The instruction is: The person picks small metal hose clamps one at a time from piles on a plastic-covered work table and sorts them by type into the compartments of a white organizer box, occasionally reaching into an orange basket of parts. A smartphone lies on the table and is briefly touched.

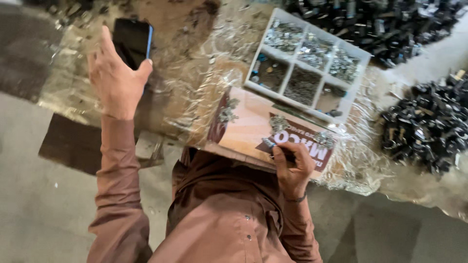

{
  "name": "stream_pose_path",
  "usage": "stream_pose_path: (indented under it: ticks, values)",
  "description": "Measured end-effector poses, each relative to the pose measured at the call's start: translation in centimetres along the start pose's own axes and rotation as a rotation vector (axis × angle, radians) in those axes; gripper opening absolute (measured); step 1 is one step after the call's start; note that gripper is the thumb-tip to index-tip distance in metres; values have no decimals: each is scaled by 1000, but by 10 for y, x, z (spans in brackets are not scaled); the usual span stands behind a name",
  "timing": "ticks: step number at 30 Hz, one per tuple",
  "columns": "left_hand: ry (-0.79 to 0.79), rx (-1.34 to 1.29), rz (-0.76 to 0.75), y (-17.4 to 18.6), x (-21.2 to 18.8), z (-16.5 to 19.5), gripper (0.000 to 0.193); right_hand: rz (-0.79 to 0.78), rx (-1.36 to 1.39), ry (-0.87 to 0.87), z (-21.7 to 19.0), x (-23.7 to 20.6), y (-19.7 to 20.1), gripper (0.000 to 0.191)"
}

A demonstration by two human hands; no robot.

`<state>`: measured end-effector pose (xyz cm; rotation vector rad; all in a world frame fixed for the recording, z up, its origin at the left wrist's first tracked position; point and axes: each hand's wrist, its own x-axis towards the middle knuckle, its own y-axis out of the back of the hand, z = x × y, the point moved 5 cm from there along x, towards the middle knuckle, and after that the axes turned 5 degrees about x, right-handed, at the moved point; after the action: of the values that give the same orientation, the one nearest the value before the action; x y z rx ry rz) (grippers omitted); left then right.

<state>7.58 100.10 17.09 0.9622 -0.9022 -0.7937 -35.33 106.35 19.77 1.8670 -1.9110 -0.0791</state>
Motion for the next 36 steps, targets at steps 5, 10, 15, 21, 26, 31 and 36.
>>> stream_pose_path:
  ticks: [5,10,15,21,26,31,36]
  values:
    - [-205,-28,-24,-23,18,61,97,20,-34,11,-2,4,2,11]
    - [-216,-116,-205,-48,24,111,96,0,-28,27,-4,4,4,11]
    - [-334,-193,-52,-29,24,143,86,10,-13,15,-6,6,5,12]
    - [-362,-220,2,-13,21,150,80,2,10,14,-6,9,9,11]
    - [-272,-415,-119,-3,14,151,67,-17,77,-119,2,11,16,11]
    - [-262,-536,126,30,-27,141,48,-146,510,-506,19,17,32,12]
    - [-264,-759,122,28,-76,147,36,-772,359,-214,14,77,58,17]
